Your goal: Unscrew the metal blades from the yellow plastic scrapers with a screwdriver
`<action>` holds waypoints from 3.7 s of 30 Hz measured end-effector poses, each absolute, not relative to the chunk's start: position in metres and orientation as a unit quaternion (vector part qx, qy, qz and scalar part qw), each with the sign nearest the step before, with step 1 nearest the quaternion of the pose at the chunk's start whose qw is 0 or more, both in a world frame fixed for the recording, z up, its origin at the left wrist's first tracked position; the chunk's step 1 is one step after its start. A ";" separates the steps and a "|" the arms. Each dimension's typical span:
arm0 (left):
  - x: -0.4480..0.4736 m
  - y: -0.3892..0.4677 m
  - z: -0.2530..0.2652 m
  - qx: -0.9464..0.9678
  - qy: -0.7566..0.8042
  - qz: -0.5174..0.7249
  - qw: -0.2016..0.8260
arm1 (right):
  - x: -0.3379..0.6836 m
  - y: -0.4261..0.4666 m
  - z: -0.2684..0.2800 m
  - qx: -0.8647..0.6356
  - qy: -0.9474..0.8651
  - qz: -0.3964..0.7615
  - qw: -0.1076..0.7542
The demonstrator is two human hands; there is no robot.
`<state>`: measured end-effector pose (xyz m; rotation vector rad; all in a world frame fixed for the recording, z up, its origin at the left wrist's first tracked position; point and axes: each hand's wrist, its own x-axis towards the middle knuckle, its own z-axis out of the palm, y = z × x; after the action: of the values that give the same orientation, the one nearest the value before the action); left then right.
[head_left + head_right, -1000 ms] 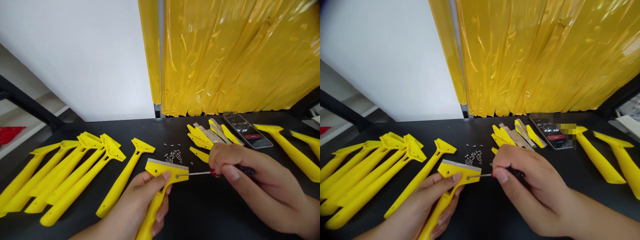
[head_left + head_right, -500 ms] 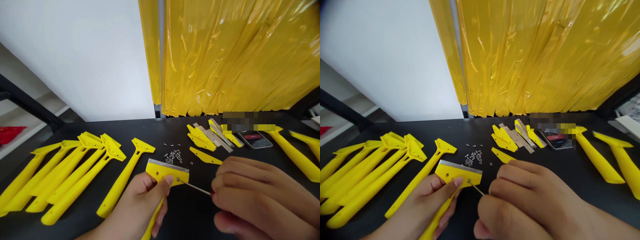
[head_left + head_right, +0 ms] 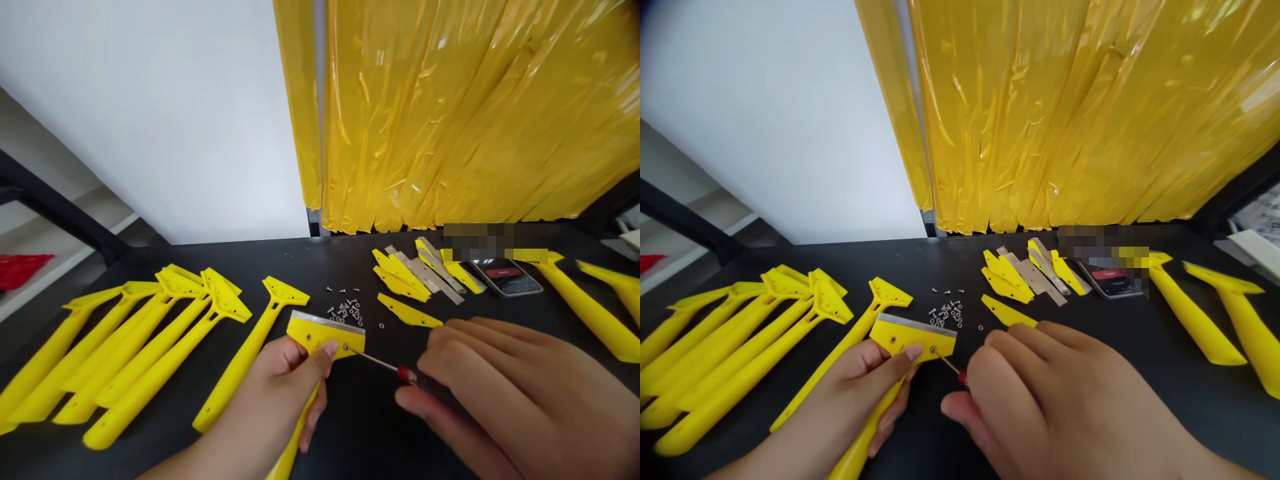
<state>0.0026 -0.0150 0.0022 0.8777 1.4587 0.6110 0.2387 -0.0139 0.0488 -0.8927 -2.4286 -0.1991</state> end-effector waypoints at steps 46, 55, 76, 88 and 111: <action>0.004 -0.018 0.004 0.389 0.643 0.297 0.590 | 0.243 -0.010 0.047 -0.367 -0.903 -0.044 0.219; 0.003 -0.019 0.003 0.385 0.641 0.298 0.593 | 0.243 -0.008 0.048 -0.347 -0.907 -0.060 0.231; 0.004 -0.018 0.001 0.386 0.643 0.300 0.590 | 0.248 -0.005 0.043 -0.362 -0.910 -0.008 0.200; 0.001 -0.015 -0.001 0.397 0.646 0.265 0.595 | 0.247 -0.003 0.047 -0.338 -0.911 -0.056 0.229; -0.001 -0.012 0.014 0.463 0.654 0.255 0.541 | 0.248 -0.006 0.044 -0.290 -0.930 -0.091 0.208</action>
<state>-0.0013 -0.0121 0.0138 1.0994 1.5535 0.6070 0.2483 -0.0056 0.0442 -0.8068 -2.5868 -0.2539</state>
